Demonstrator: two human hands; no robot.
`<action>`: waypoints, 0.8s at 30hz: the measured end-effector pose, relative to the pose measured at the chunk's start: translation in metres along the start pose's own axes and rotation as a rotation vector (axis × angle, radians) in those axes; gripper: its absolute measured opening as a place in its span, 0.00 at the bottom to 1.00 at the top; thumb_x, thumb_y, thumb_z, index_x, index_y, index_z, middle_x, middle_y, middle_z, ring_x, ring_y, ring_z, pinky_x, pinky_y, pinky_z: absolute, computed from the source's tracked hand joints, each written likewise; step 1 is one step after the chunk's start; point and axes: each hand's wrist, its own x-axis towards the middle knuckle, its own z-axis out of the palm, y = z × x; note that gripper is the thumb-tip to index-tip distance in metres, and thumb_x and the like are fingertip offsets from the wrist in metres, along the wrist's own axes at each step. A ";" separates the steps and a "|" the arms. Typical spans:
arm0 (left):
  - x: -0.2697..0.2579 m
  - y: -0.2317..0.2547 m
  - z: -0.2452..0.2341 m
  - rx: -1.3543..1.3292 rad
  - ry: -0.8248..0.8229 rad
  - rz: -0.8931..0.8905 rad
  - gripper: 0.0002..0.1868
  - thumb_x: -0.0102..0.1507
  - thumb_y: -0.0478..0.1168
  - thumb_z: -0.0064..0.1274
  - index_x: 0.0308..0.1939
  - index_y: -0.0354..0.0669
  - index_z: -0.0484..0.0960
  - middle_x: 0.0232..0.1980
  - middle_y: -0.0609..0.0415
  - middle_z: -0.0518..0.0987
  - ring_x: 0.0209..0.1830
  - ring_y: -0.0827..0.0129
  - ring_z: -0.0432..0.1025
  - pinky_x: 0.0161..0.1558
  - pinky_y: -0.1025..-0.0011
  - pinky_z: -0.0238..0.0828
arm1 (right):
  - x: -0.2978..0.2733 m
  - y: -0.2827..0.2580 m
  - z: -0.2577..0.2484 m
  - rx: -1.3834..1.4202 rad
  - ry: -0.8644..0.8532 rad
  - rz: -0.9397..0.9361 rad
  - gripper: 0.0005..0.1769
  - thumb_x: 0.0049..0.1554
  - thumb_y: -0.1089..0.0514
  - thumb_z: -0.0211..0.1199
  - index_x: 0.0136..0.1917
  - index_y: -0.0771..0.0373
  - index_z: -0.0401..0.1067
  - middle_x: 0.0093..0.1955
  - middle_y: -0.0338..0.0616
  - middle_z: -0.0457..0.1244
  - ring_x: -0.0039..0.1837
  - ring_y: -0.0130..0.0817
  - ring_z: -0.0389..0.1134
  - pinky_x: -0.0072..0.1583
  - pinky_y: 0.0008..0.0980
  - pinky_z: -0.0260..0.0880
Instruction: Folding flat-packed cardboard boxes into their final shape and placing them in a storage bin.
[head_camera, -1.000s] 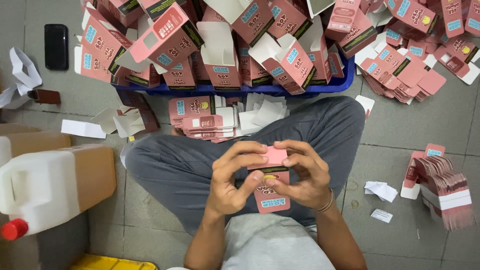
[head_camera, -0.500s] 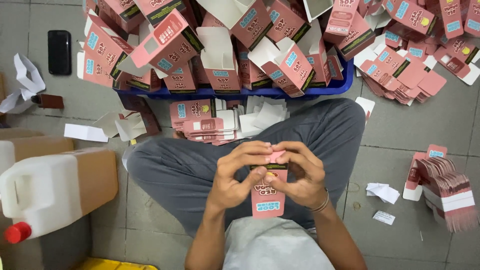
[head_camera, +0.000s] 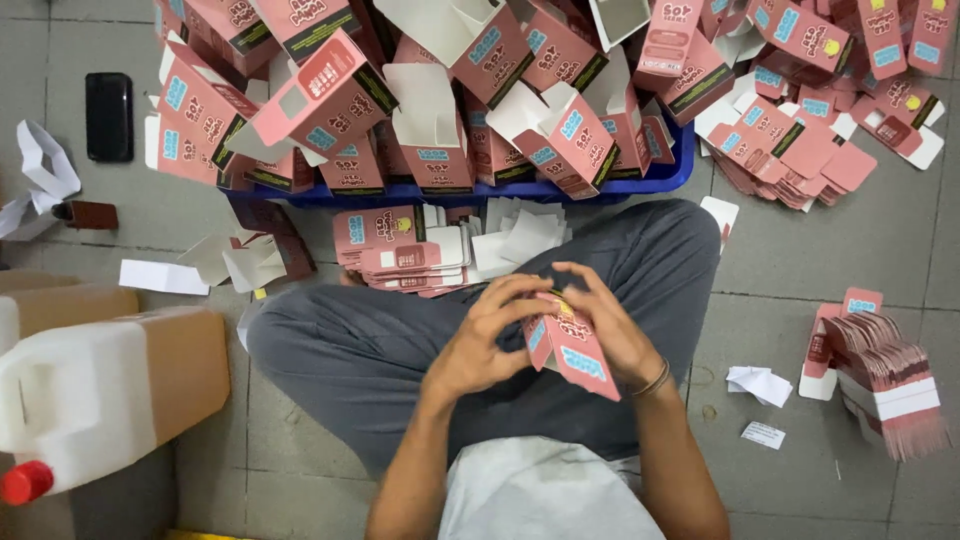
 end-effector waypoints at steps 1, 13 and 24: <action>0.000 -0.005 0.003 0.000 0.001 0.000 0.24 0.61 0.50 0.64 0.57 0.45 0.80 0.62 0.42 0.76 0.63 0.39 0.70 0.65 0.44 0.64 | -0.002 -0.005 -0.002 -0.001 -0.001 0.000 0.30 0.62 0.51 0.49 0.75 0.61 0.58 0.55 0.63 0.63 0.49 0.41 0.66 0.44 0.30 0.70; -0.005 -0.048 0.060 -0.203 0.064 -0.254 0.36 0.57 0.48 0.70 0.68 0.46 0.76 0.52 0.46 0.83 0.48 0.59 0.78 0.47 0.65 0.76 | -0.038 0.037 -0.085 -0.474 0.481 -0.583 0.37 0.45 0.50 0.81 0.62 0.69 0.71 0.57 0.56 0.66 0.64 0.44 0.66 0.67 0.44 0.65; 0.025 -0.140 0.026 0.731 0.207 -0.458 0.31 0.55 0.41 0.69 0.59 0.35 0.78 0.45 0.37 0.79 0.48 0.40 0.74 0.52 0.47 0.70 | -0.042 0.011 -0.099 -0.646 0.835 -0.491 0.44 0.58 0.50 0.78 0.74 0.78 0.62 0.59 0.64 0.63 0.51 0.47 0.67 0.51 0.37 0.68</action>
